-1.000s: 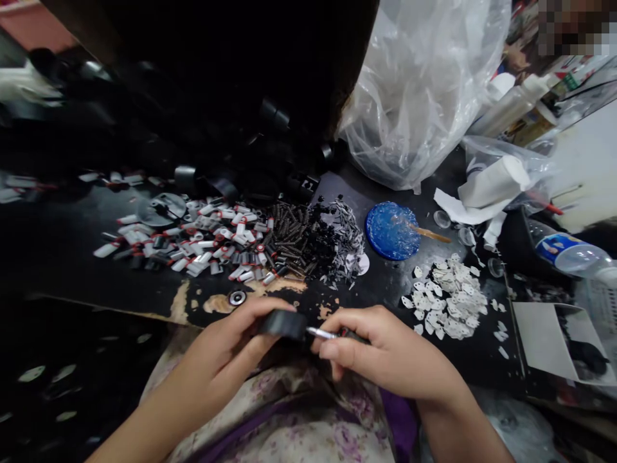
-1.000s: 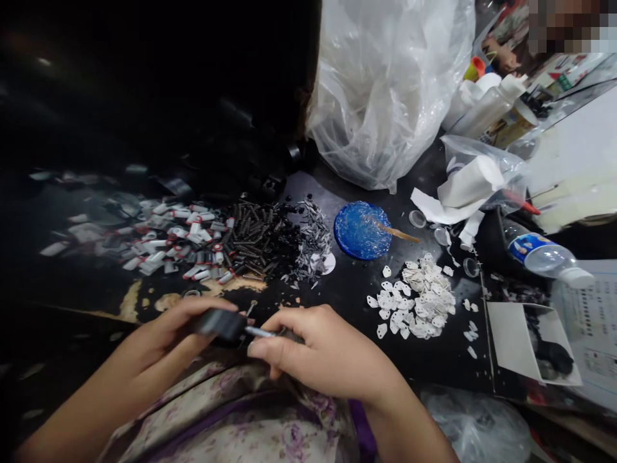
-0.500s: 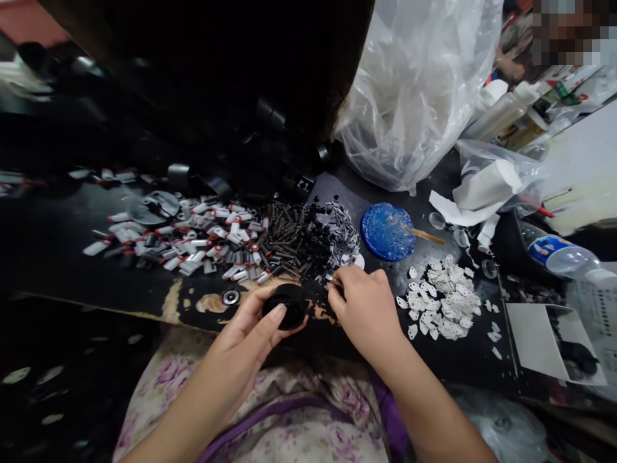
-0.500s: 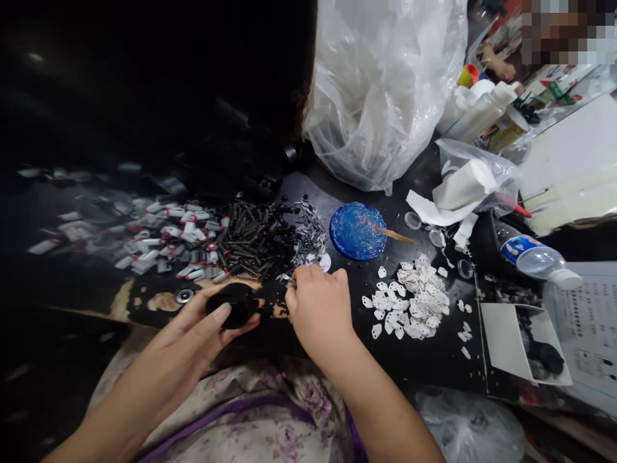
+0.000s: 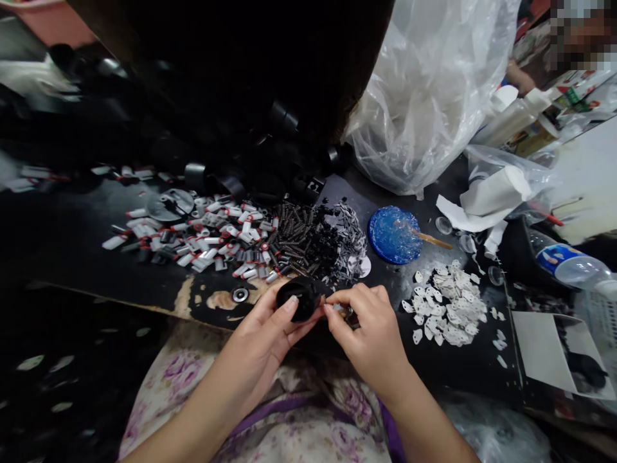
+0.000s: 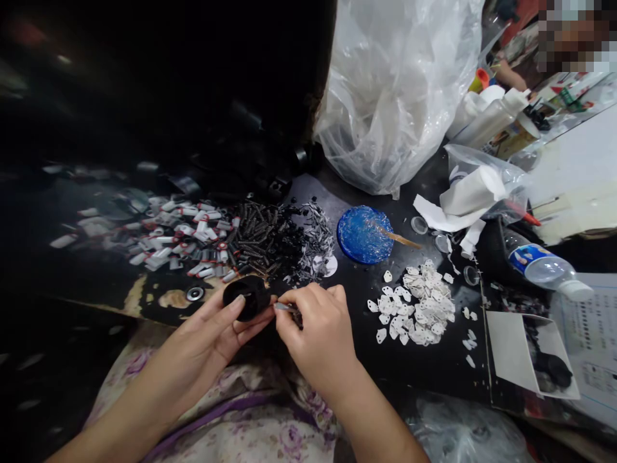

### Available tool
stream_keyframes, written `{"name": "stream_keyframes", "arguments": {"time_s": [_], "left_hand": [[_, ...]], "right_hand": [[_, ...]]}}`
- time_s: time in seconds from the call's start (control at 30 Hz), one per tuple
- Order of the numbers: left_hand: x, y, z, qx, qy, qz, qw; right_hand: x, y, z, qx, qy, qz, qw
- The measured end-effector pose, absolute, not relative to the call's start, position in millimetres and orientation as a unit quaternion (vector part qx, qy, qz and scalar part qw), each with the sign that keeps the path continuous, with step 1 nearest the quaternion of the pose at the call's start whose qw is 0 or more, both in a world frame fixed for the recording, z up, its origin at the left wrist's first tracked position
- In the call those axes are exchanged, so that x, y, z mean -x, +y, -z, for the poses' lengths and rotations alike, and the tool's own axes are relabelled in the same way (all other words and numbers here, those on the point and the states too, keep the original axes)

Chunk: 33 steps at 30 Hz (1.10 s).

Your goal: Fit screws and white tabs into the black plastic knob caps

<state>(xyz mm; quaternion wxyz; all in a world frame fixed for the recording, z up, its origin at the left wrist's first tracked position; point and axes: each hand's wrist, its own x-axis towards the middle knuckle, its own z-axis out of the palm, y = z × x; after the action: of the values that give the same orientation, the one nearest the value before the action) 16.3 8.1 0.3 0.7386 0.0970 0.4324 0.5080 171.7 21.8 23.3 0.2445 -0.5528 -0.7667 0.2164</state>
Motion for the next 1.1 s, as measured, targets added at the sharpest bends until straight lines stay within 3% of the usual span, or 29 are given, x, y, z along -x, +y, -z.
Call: {"name": "stream_keyframes", "arguments": {"time_s": [0.27, 0.73, 1.03, 1.1], "left_hand": [[-14.7, -1.1, 4.2, -0.123, 0.442, -0.498, 0.736], [-17.2, -2.3, 15.4, -0.187, 0.431, -0.455, 0.756], [-14.5, -2.2, 21.0, -0.165, 0.470, -0.428, 0.754], [-16.4, -1.7, 16.1, -0.151, 0.464, -0.436, 0.756]], "right_hand": [[-168.2, 21.3, -28.7, 0.532, -0.746, -0.239, 0.321], [-169.0, 22.2, -27.3, 0.489, -0.833, -0.131, 0.225], [-195.2, 12.0, -43.0, 0.549, -0.797, -0.181, 0.173], [-221.8, 7.3, -45.0, 0.611, -0.758, -0.143, 0.175]]}}
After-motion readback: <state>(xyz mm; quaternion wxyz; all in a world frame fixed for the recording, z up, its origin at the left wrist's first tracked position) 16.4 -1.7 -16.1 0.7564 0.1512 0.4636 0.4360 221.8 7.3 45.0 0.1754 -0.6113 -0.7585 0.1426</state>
